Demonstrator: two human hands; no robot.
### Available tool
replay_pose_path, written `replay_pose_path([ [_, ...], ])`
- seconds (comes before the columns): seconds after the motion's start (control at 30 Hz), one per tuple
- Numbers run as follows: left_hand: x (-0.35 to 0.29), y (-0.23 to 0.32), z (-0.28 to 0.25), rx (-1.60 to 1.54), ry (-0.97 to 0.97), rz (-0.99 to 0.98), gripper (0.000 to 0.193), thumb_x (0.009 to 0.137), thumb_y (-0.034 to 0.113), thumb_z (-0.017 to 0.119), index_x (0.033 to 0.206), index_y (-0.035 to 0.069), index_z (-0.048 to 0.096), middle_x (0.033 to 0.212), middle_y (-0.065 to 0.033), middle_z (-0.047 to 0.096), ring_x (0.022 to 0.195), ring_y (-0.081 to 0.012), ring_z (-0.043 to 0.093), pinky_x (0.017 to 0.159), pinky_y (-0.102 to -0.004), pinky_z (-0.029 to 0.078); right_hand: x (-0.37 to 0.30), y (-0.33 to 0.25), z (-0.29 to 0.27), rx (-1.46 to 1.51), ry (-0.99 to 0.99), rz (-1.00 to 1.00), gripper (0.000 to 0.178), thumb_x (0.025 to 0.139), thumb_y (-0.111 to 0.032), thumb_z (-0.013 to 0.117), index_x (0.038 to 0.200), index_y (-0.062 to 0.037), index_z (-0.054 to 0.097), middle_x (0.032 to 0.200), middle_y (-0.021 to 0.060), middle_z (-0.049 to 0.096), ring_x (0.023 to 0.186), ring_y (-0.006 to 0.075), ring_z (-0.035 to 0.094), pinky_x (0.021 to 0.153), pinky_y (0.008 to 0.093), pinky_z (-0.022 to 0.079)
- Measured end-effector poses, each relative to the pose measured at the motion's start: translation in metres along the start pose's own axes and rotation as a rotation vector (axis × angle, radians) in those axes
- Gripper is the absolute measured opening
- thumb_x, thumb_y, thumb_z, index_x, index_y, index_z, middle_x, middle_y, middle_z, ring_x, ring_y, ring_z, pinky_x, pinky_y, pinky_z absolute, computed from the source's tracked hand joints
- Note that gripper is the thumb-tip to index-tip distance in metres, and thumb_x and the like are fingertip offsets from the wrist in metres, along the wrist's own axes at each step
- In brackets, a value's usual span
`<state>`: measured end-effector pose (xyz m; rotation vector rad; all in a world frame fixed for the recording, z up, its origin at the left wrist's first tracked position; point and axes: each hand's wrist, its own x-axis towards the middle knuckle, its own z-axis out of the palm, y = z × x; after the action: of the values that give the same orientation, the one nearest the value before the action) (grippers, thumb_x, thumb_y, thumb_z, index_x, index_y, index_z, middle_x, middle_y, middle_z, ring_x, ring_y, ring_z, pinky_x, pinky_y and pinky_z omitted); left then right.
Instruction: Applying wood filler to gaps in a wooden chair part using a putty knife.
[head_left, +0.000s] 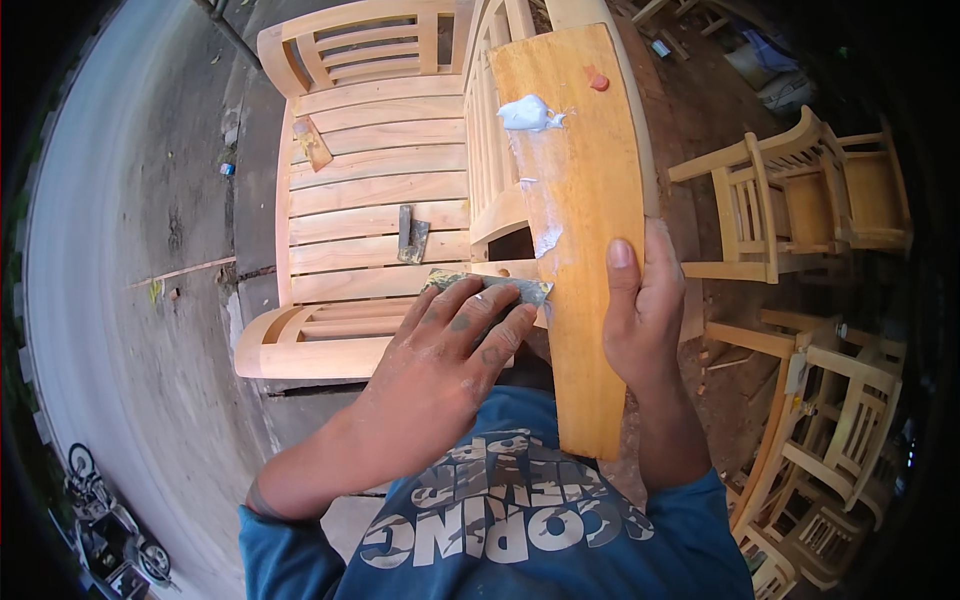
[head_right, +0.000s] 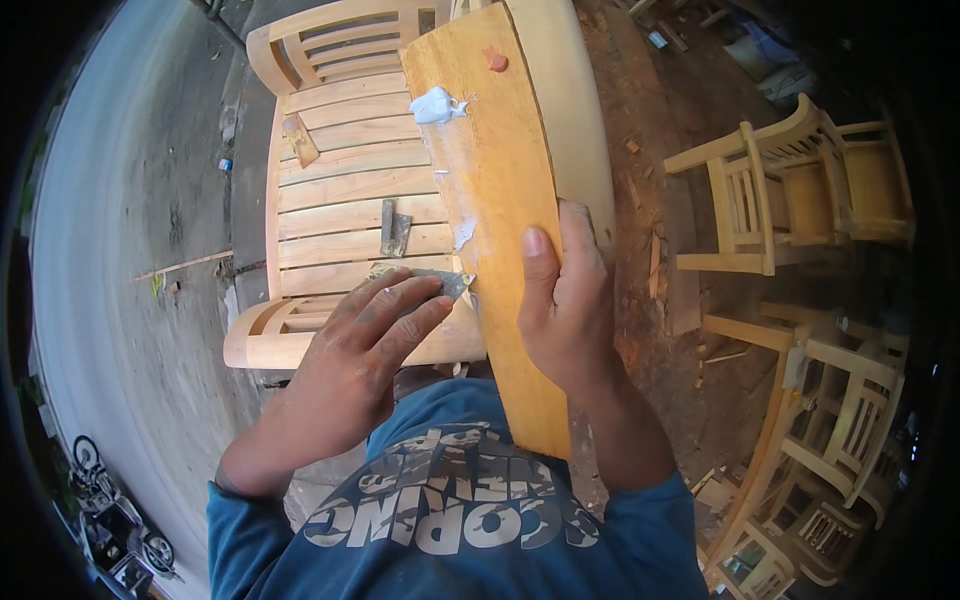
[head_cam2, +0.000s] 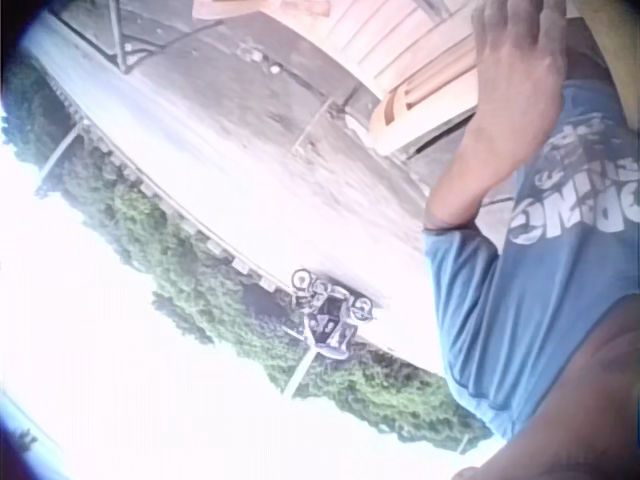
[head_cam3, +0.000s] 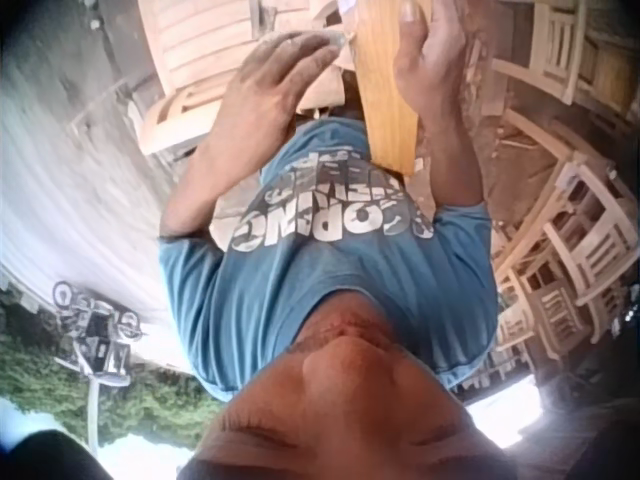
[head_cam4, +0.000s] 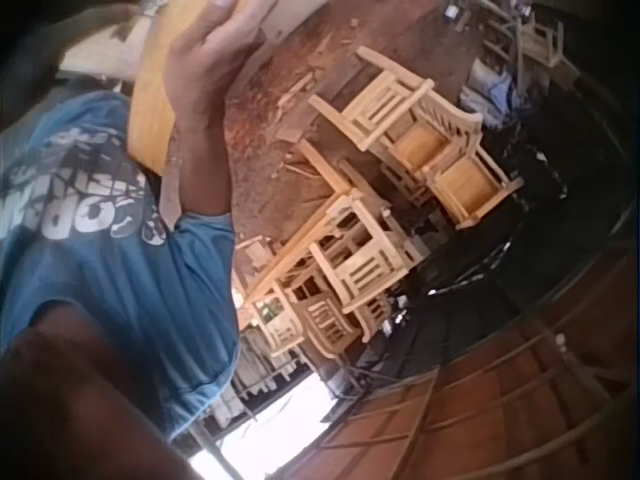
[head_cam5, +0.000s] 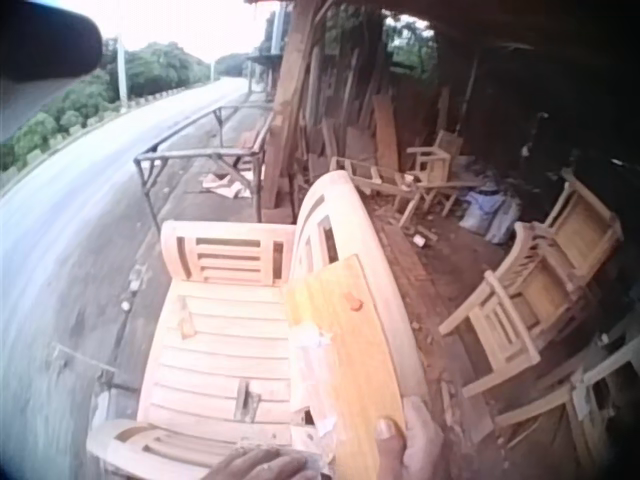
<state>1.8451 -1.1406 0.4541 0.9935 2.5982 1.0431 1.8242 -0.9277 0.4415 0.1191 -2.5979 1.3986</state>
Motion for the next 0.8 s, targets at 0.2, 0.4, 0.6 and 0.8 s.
replay_pose_path([
  [0.2,0.000,0.001,0.014,-0.208,-0.215,-0.021,0.056,0.074,-0.016,0.054,0.127,0.002,0.055,0.129,-0.0185,0.055,0.119,-0.0361,0.054,0.101,-0.0417,0.045,-0.003,0.009,-0.001,-0.033,-0.010,0.055,0.026,0.103,-0.020,0.041,0.109,0.0034,0.051,0.090,0.0184,0.058,0.080,0.0275,0.059,0.073,0.0359,0.047],
  [0.4,-0.010,-0.040,0.061,-1.079,-0.009,-0.486,0.062,0.077,-0.017,0.040,0.136,-0.001,0.047,0.126,-0.0150,0.057,0.119,-0.0221,0.054,0.102,-0.0327,0.042,0.006,0.053,-0.029,-0.061,0.131,0.073,0.029,0.103,-0.024,0.042,0.105,0.0031,0.053,0.087,0.0121,0.057,0.080,0.0174,0.055,0.074,0.0319,0.045],
  [0.6,0.007,-0.028,0.102,-1.281,0.183,-0.685,0.067,0.075,-0.014,0.037,0.140,-0.003,0.042,0.126,-0.0151,0.057,0.117,-0.0169,0.052,0.101,-0.0271,0.040,0.002,0.065,-0.036,0.097,0.137,0.138,0.031,0.104,-0.026,0.042,0.105,0.0028,0.053,0.090,0.0071,0.057,0.083,0.0107,0.052,0.075,0.0269,0.044],
  [0.8,0.021,-0.034,0.088,-1.394,0.081,-0.800,0.064,0.074,-0.014,0.037,0.137,-0.004,0.045,0.120,-0.0130,0.060,0.108,-0.0152,0.056,0.095,-0.0255,0.043,0.001,0.068,-0.032,0.135,0.165,0.120,0.033,0.104,-0.025,0.042,0.112,0.0049,0.053,0.098,0.0071,0.058,0.087,0.0100,0.052,0.079,0.0258,0.043],
])
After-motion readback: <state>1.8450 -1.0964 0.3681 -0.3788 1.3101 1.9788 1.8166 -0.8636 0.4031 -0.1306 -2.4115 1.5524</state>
